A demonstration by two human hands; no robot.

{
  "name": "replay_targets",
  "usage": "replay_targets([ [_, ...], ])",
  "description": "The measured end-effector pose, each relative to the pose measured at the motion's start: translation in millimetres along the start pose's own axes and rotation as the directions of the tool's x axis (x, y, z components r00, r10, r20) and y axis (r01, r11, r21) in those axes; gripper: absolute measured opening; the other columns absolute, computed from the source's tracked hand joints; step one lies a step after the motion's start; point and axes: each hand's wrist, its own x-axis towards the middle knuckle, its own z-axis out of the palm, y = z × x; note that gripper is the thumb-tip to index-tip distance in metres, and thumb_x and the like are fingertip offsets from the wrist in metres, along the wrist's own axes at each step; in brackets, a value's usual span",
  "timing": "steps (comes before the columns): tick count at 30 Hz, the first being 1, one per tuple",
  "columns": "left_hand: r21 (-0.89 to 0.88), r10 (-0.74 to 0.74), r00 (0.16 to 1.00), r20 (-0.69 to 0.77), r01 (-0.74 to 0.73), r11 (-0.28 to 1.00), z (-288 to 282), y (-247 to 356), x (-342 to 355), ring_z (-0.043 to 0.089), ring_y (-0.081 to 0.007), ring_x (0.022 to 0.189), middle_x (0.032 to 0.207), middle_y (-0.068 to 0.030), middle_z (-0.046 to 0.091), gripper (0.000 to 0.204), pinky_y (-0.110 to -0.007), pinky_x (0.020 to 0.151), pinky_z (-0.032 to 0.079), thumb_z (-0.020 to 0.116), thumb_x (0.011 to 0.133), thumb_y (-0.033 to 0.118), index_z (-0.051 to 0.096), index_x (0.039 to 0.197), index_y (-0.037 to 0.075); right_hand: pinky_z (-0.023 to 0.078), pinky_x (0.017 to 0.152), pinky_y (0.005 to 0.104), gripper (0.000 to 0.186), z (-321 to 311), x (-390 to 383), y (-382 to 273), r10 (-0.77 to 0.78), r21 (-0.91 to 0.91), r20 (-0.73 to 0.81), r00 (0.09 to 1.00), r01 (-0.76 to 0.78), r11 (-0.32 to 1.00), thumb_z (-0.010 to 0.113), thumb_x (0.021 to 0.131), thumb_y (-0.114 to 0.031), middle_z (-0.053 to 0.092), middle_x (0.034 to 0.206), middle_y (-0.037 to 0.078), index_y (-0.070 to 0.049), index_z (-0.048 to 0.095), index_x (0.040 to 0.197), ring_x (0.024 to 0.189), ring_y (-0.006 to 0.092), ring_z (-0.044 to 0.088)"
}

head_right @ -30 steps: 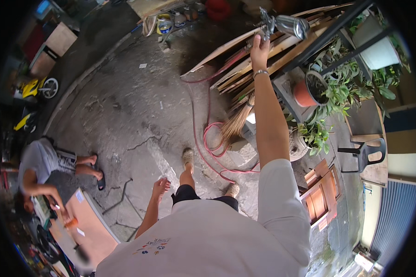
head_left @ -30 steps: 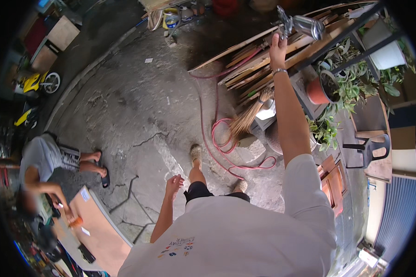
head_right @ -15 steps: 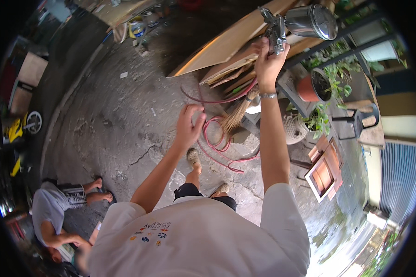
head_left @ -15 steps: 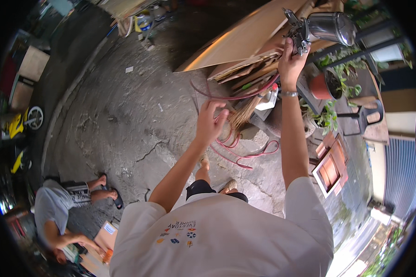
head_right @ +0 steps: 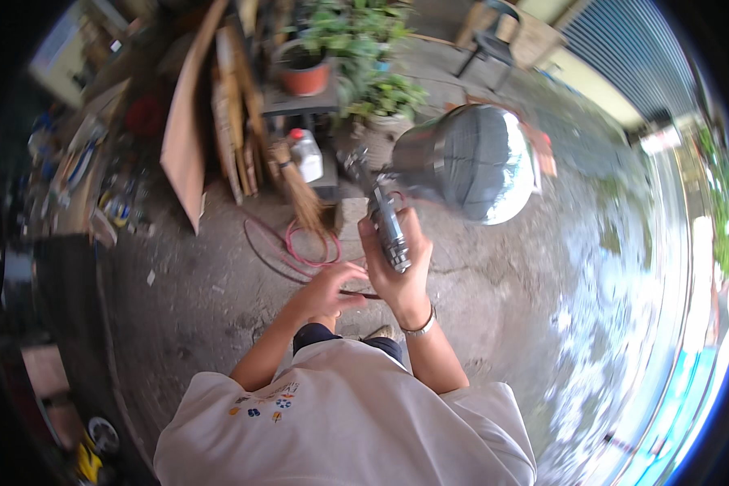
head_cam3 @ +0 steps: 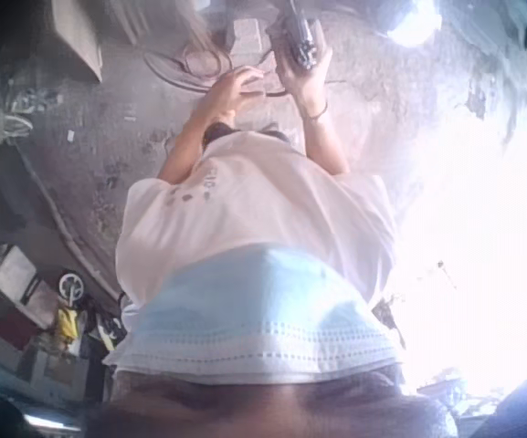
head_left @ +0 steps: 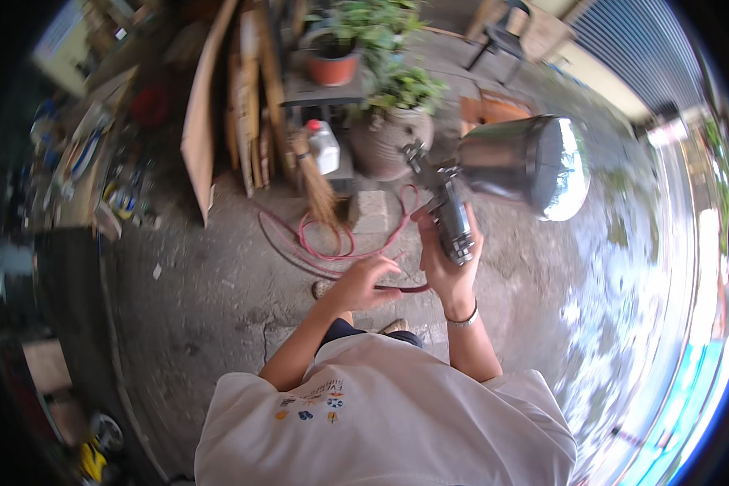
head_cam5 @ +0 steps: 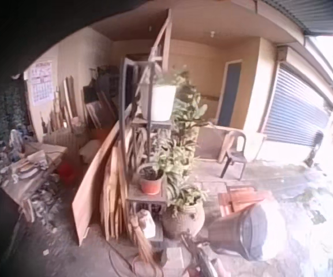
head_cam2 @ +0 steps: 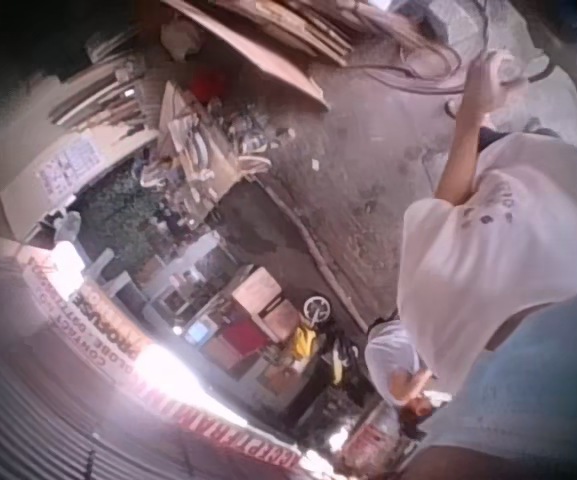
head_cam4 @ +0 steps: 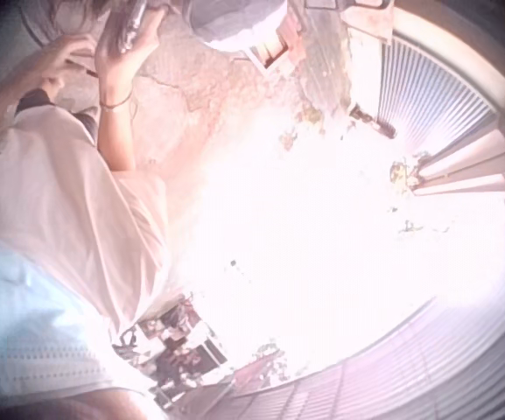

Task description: The person uses a hair dryer to dry a wooden frame, then sprays it with a spray gun. The person also handles a paint can and a spray gun hose during the process.

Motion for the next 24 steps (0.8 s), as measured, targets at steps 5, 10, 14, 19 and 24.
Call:
replay_targets([
  [5,0.058,0.407,0.888,-0.214,-0.404,0.913,-36.2,198.0,100.8,0.059,-0.0297,0.116,0.127,-0.0140,0.060,0.059,-0.040,0.101,0.044,0.080,0.079,0.038,0.054,0.122,0.006,0.048,0.056,0.0348,0.019,-131.2,-94.8,36.2,-0.055,-0.291,-0.067,0.996,0.033,0.956,0.070,0.083,-0.002,0.064,0.070,0.014,-0.001,0.052,0.086,0.061,0.0296,0.065],
  [10,0.384,0.521,0.699,0.489,-0.709,0.592,33.2,327.7,176.4,0.058,-0.0295,0.113,0.131,-0.0121,0.056,0.071,-0.039,0.095,0.047,0.080,0.072,0.035,0.052,0.131,0.006,0.050,0.060,0.0408,0.021,-210.8,-175.8,52.8,-0.002,-0.342,-0.080,0.997,-0.026,0.939,0.070,0.077,0.002,0.064,0.075,0.017,-0.002,0.051,0.086,0.068,0.0397,0.063],
  [14,0.360,0.287,0.518,0.806,-0.813,0.457,97.2,355.4,203.5,0.060,-0.0261,0.101,0.120,-0.0084,0.056,0.069,-0.038,0.085,0.050,0.079,0.067,0.024,0.053,0.129,0.007,0.049,0.060,0.0417,0.023,-252.9,-226.1,54.1,0.090,-0.360,-0.078,0.993,-0.112,0.926,0.071,0.078,-0.003,0.061,0.075,0.018,-0.002,0.049,0.085,0.068,0.0404,0.061],
  [19,0.257,0.269,0.391,0.880,-0.869,0.423,147.4,366.3,216.8,0.060,-0.0239,0.084,0.098,-0.0088,0.056,0.053,-0.033,0.074,0.052,0.071,0.066,0.013,0.057,0.116,0.001,0.046,0.061,0.0474,0.028,-288.5,-259.2,58.7,0.195,-0.406,-0.097,0.976,-0.217,0.888,0.070,0.072,-0.005,0.061,0.082,0.016,-0.004,0.048,0.089,0.075,0.0413,0.060],
  [24,0.208,0.430,0.309,0.848,-0.941,0.266,178.2,348.7,221.5,0.059,-0.0248,0.081,0.094,-0.0121,0.055,0.056,-0.033,0.071,0.053,0.068,0.062,0.012,0.056,0.113,-0.007,0.045,0.060,0.0479,0.030,-302.8,-266.1,61.2,0.223,-0.411,-0.169,0.960,-0.275,0.869,0.070,0.071,-0.005,0.058,0.082,0.016,-0.003,0.046,0.088,0.074,0.0421,0.058],
])
